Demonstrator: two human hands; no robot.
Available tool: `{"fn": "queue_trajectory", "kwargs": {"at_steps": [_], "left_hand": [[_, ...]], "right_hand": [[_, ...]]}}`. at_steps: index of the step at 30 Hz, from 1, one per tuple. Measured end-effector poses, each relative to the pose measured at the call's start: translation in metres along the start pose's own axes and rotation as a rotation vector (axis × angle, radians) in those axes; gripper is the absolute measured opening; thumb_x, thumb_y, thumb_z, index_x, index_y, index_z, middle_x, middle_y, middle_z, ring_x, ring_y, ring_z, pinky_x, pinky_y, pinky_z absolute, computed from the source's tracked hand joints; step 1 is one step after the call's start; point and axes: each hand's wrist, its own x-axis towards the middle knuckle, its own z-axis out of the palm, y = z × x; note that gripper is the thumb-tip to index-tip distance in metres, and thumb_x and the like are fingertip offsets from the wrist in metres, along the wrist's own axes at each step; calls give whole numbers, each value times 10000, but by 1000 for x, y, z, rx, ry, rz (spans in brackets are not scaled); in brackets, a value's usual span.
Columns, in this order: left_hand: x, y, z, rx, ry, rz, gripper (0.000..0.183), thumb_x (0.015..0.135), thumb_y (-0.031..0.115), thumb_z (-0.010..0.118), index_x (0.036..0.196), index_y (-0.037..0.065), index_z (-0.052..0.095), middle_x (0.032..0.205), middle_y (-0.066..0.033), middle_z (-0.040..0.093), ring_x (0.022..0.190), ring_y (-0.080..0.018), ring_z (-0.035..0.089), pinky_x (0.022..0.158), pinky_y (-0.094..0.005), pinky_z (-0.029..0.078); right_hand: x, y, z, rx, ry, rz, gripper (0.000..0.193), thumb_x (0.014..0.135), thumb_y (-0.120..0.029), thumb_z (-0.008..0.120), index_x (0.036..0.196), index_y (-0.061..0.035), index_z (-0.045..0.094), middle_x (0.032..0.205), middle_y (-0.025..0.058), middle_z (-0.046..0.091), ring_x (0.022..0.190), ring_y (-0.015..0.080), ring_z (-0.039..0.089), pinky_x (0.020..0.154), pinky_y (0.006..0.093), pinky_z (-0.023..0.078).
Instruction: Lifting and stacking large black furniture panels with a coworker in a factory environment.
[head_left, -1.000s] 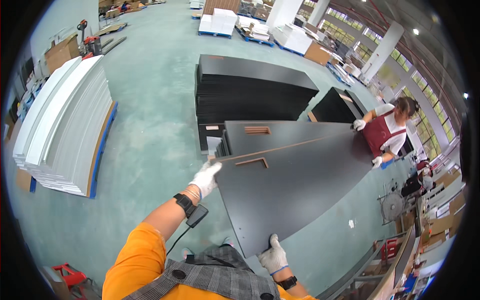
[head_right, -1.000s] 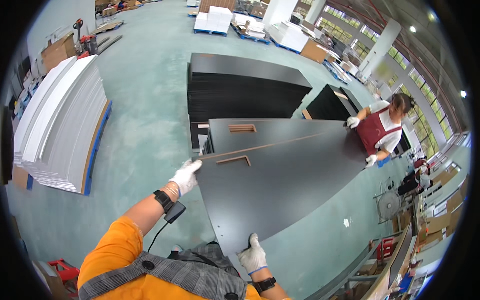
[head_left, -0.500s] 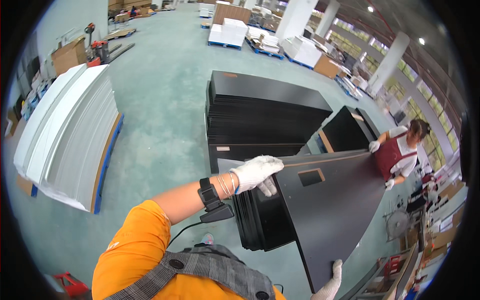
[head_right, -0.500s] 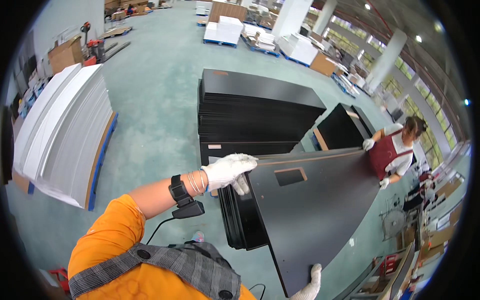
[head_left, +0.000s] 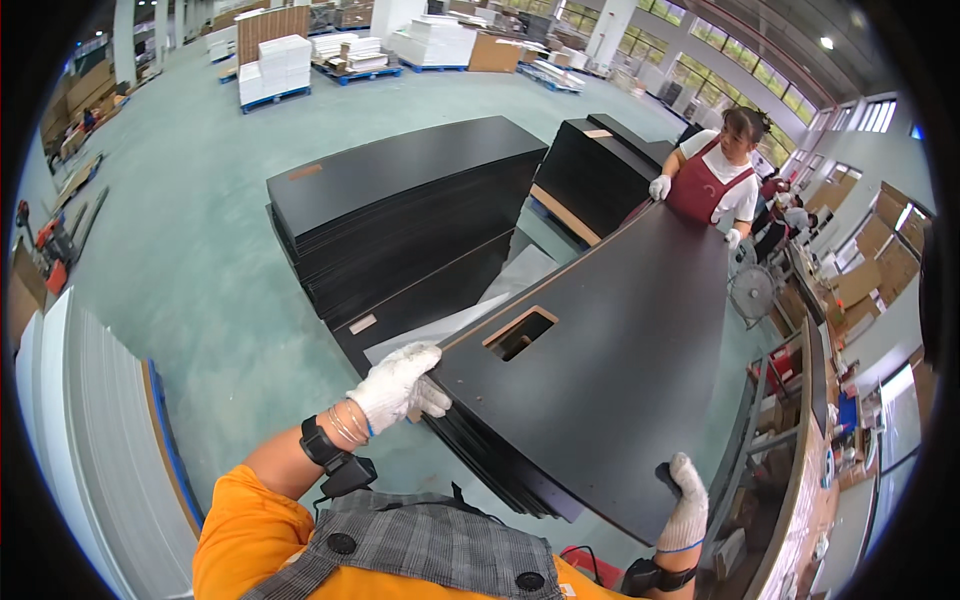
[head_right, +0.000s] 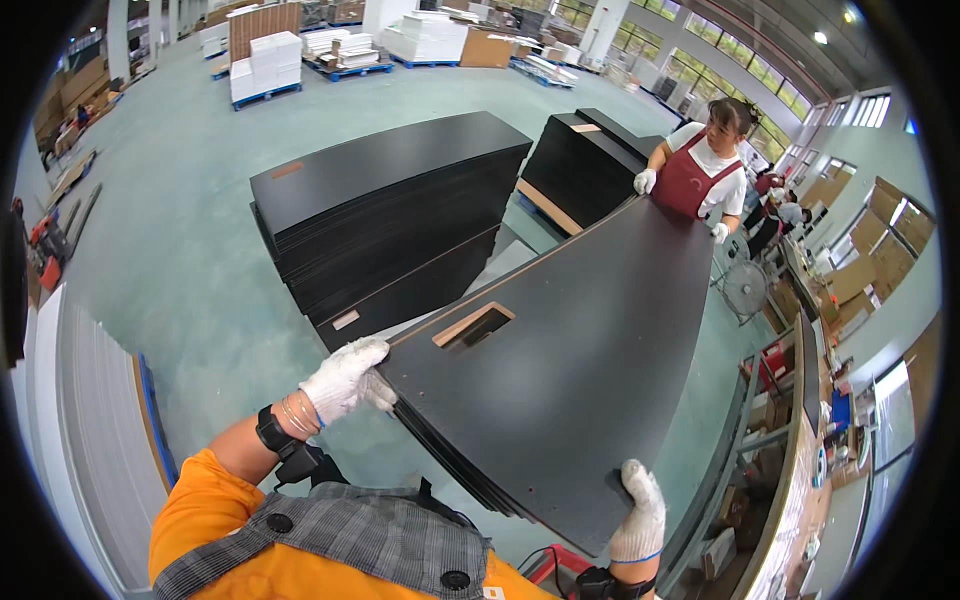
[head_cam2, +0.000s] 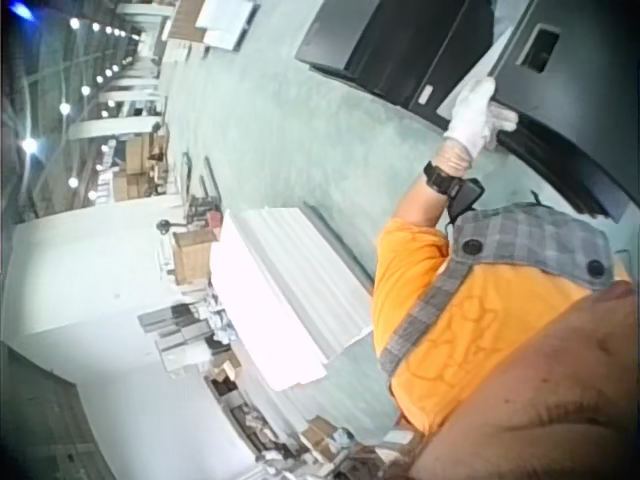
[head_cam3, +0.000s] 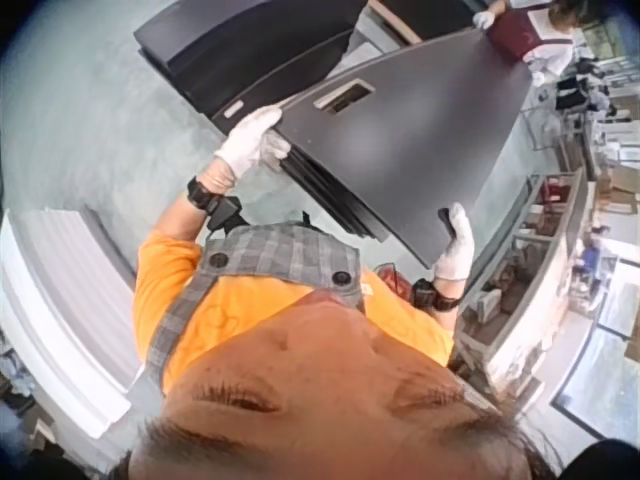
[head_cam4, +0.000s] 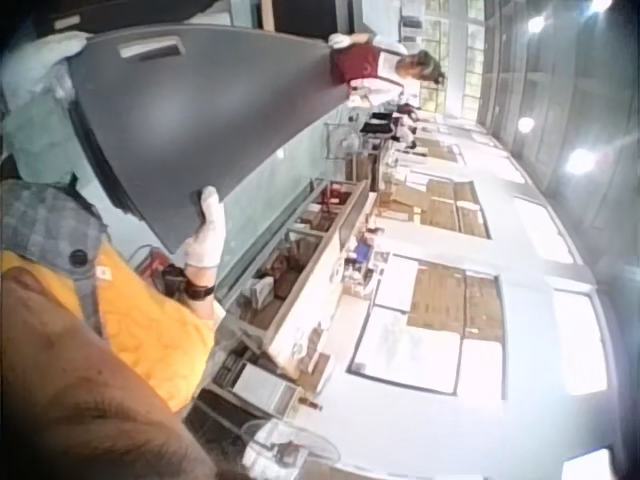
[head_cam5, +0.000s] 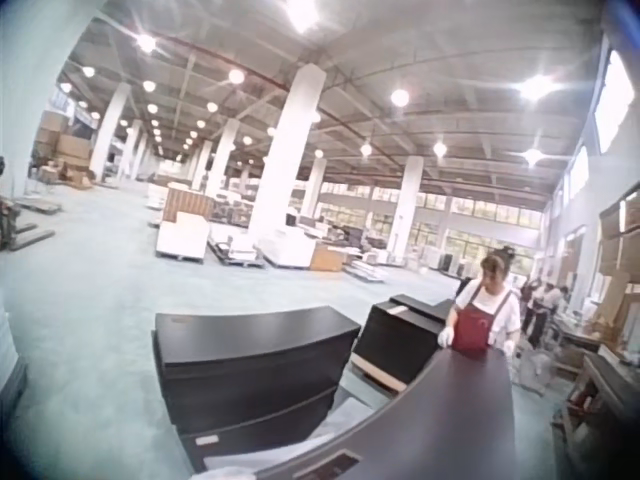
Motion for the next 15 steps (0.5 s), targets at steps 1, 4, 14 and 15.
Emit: {"fn": "queue_trajectory", "kwargs": {"at_steps": [1, 4, 14, 15], "left_hand": [[6, 4, -15, -47, -21, -24, 507, 959, 291, 584, 1341, 16, 396, 895, -173, 618, 657, -282, 687, 543, -371, 590], [24, 21, -59, -139, -80, -103, 411, 964, 261, 591, 1266, 32, 432, 939, -148, 616, 671, -296, 685, 573, -395, 599], [71, 125, -178, -226, -263, -227, 587, 978, 264, 579, 1439, 31, 301, 986, -173, 600, 724, -272, 682, 628, -375, 599], [73, 134, -190, -212, -275, -213, 595, 975, 265, 584, 1440, 24, 303, 1006, -172, 600, 728, -269, 679, 632, -379, 597]], "right_hand": [[-3, -2, 17, -37, 22, -25, 165, 851, -156, 667, 949, -29, 632, 892, 53, 638, 810, 175, 631, 755, 319, 526], [-14, 7, 77, -40, 99, -77, 188, 848, -166, 678, 973, -31, 640, 905, 64, 654, 772, 189, 642, 722, 319, 535], [-45, 33, 265, -119, 196, -205, 207, 855, -220, 690, 982, -57, 663, 879, 46, 653, 780, 167, 630, 730, 293, 515], [-45, 39, 275, -132, 221, -201, 209, 856, -222, 692, 970, -50, 663, 877, 54, 653, 777, 174, 631, 730, 293, 513]]}}
